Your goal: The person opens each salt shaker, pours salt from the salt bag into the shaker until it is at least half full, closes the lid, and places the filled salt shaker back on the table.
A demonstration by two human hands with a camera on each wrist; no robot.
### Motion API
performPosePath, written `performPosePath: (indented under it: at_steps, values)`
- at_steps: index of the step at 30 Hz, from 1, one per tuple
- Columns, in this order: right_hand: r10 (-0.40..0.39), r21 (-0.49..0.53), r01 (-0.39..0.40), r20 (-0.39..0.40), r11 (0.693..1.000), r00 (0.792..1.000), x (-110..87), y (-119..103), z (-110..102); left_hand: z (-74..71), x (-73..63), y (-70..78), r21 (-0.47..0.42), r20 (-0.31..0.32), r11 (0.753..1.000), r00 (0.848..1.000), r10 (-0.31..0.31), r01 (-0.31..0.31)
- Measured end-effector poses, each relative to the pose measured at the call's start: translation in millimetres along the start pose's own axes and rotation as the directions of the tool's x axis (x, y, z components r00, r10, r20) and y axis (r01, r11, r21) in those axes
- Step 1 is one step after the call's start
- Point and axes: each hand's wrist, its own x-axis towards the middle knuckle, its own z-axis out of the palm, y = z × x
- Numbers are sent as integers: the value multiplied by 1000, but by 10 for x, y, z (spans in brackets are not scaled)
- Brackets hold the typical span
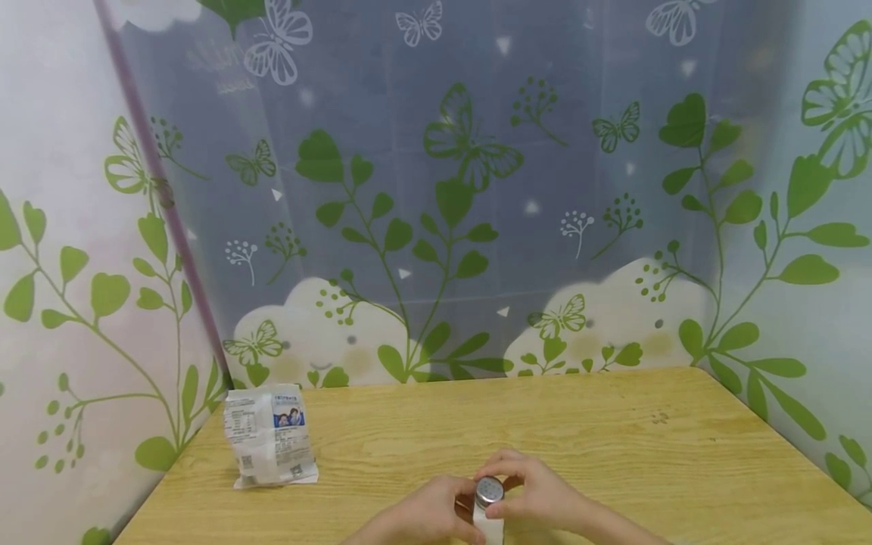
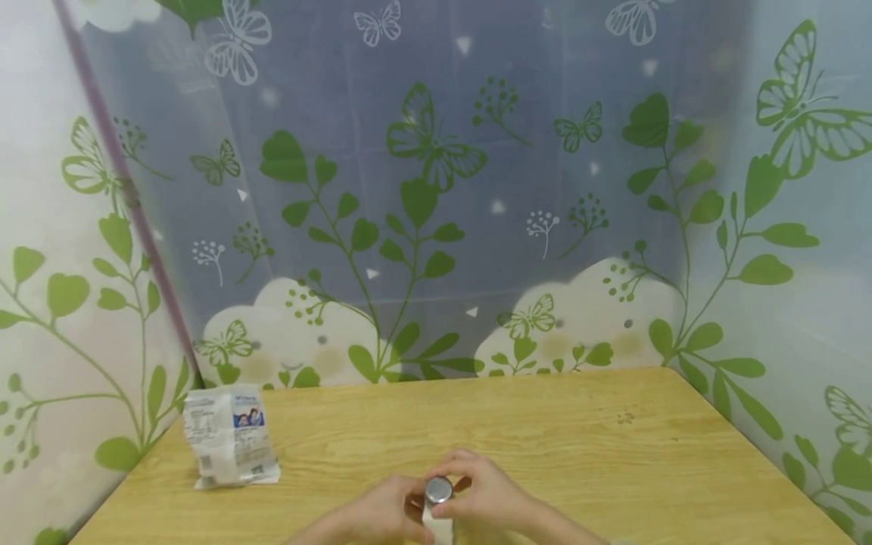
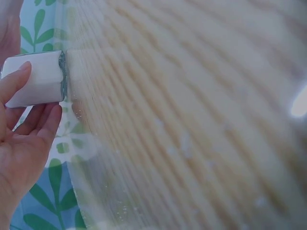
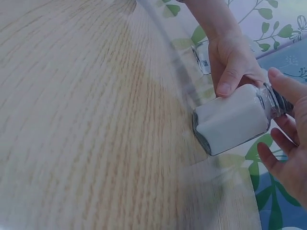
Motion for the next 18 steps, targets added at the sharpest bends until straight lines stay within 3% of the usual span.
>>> performPosePath:
  at_steps: [12, 18]
  values:
    - [-67, -28, 66, -73, 997, 995, -16, 56, 58, 7, -5, 3, -11, -8, 1000, 1000, 12, -12]
    - [-51, -38, 48, -87, 998, 995, -19, 84, 77, 10, -8, 4, -21, -7, 1000, 1000, -1, 1]
